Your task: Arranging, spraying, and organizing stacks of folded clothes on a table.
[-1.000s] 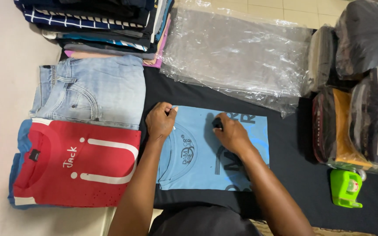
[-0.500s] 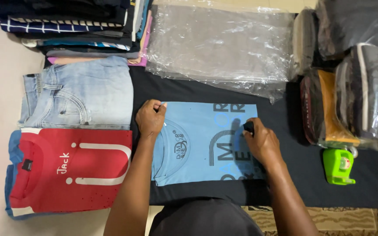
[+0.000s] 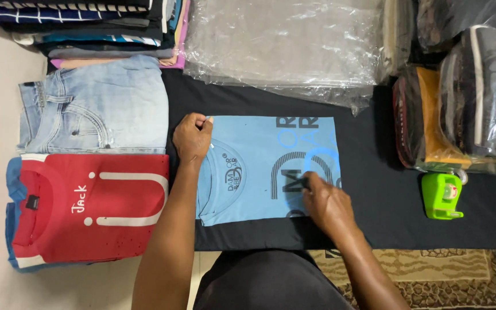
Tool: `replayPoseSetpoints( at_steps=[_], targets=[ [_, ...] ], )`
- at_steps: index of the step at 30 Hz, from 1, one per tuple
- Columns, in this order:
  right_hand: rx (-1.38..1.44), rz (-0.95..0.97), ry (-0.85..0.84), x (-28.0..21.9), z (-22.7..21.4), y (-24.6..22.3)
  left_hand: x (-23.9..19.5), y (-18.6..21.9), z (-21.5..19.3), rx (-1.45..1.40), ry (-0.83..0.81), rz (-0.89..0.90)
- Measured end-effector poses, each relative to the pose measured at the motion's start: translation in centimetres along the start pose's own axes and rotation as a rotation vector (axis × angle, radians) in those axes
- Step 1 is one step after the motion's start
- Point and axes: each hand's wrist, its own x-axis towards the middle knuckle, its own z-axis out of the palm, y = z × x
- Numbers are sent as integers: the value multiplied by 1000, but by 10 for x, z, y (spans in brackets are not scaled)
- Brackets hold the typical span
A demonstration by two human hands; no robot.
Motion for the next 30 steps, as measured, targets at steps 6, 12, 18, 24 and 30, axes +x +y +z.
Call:
replayPoseSetpoints(
  at_steps=[6,12,18,24,30],
  targets=[
    [-13,-71,-301,-12,-9,-62,-3,-2,-4,-60,-67,-2],
    [81,-564,-65,-17,28,-77,-5,-8,-1,-36,-41,68],
    [61,-564,-128,-17,23,-90,-5,-3,-2,-52,-29,35],
    [176,-466,-186,-18,18,-80,-6,6,-8,-56,-42,-7],
    [139,-36,-438,-26,-19,-61,-1,-10,5,-56,34,87]
  ],
)
